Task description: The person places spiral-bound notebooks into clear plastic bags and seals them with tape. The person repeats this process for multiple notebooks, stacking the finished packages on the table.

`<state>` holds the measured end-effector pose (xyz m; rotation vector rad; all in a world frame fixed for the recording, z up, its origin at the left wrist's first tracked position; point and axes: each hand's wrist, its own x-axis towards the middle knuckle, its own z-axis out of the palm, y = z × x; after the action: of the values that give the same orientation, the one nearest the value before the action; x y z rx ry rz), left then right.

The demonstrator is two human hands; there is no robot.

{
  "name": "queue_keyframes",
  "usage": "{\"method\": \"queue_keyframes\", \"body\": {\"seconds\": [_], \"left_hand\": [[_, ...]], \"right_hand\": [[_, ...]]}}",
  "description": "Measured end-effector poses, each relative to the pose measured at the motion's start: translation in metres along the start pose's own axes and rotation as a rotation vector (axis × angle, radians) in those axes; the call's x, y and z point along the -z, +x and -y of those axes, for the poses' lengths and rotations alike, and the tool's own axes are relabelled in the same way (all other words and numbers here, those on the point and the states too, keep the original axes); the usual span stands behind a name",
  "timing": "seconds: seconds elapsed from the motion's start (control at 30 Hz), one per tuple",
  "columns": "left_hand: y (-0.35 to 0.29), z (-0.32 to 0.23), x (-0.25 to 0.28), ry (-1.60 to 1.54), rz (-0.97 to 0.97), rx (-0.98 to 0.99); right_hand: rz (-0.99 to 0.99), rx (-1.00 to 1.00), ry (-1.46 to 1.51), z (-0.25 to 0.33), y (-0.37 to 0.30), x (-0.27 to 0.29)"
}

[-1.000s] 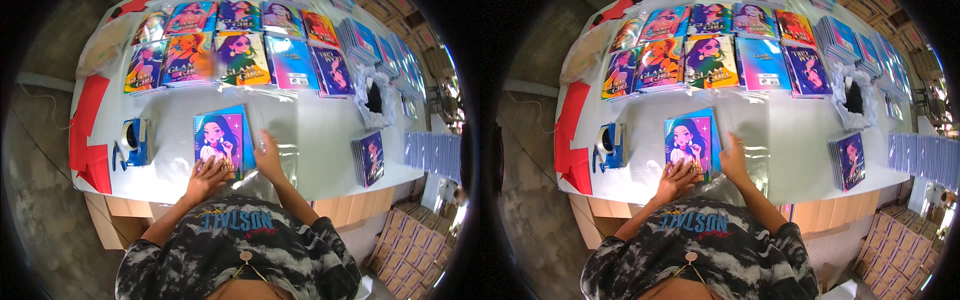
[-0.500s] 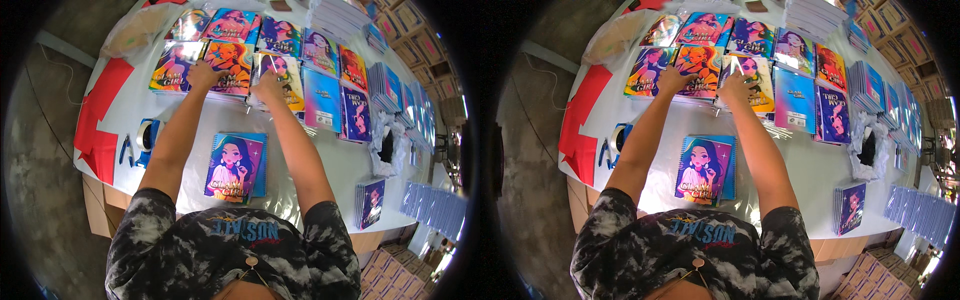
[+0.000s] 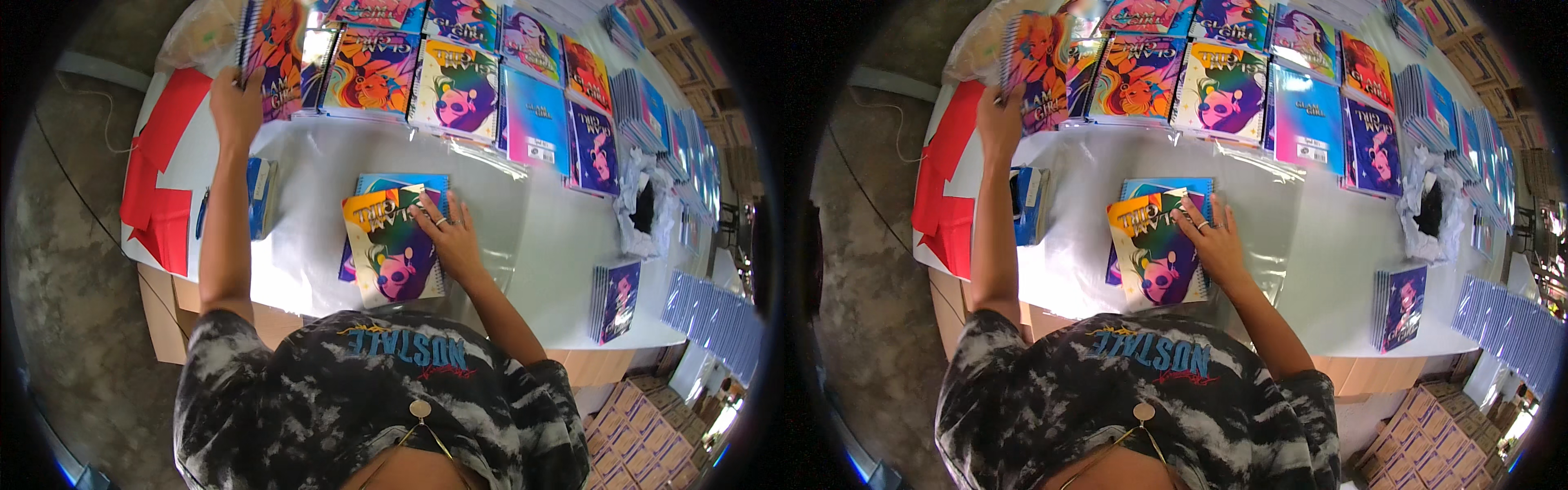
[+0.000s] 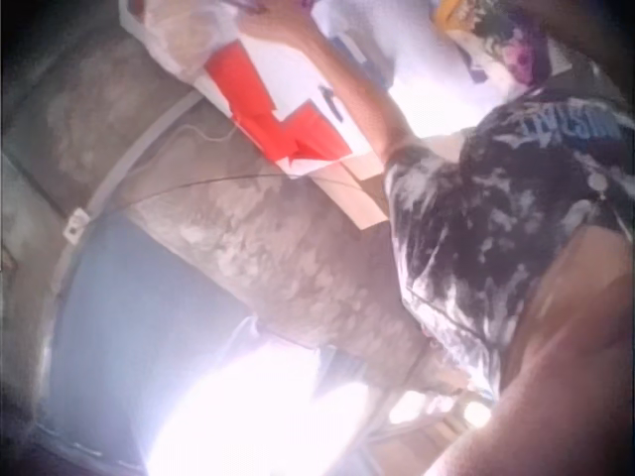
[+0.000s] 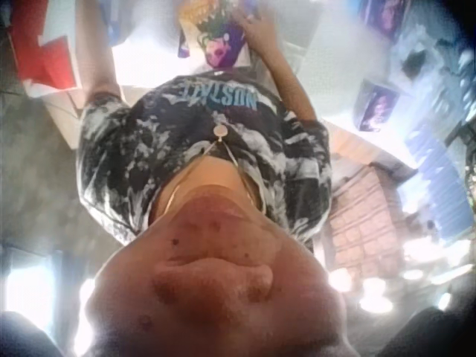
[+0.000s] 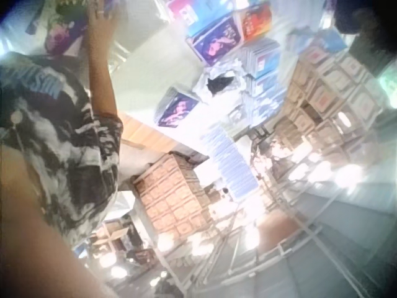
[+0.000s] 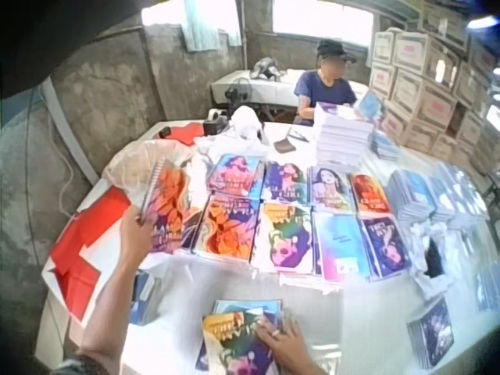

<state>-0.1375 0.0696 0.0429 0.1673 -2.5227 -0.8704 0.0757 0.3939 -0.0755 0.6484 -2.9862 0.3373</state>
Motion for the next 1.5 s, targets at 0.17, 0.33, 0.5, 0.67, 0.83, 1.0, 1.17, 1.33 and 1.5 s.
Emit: {"method": "queue_keyframes", "body": {"seconds": [0.17,0.33,0.5,0.67,0.83,1.0,1.17,1.33,1.5], "left_hand": [[-0.173,-0.048,0.049,-0.561,-0.031,0.157],[-0.289,0.022,0.013,0.013,0.120,0.016],[-0.184,-0.069,0.083,0.313,0.352,-0.260],[-0.197,-0.102,0.025,0.104,0.424,-0.779],[-0.241,-0.054,-0.054,-0.125,0.605,-0.587],[-0.018,-0.026,-0.103,0.102,0.141,-0.510],[0.206,0.049,-0.168,0.534,0.120,-0.057],[0.241,0.124,-0.188,0.496,0.230,0.074],[0.240,-0.023,-0.185,-0.143,0.096,0.044]], "right_hand": [[-0.159,-0.100,0.312,0.006,-0.011,-0.010],[-0.217,-0.258,0.525,0.008,-0.022,-0.016],[-0.203,-0.309,0.387,0.011,-0.024,-0.021],[-0.242,-0.408,0.441,0.017,-0.013,-0.027],[-0.594,-0.550,0.463,-0.014,0.018,-0.010],[-0.711,-0.519,0.431,-0.101,0.123,0.050],[-0.524,-0.540,0.523,-0.181,0.323,0.059],[0.085,-0.782,0.120,-0.143,0.407,0.021],[-0.219,-0.641,0.328,-0.194,0.382,0.025]]}}
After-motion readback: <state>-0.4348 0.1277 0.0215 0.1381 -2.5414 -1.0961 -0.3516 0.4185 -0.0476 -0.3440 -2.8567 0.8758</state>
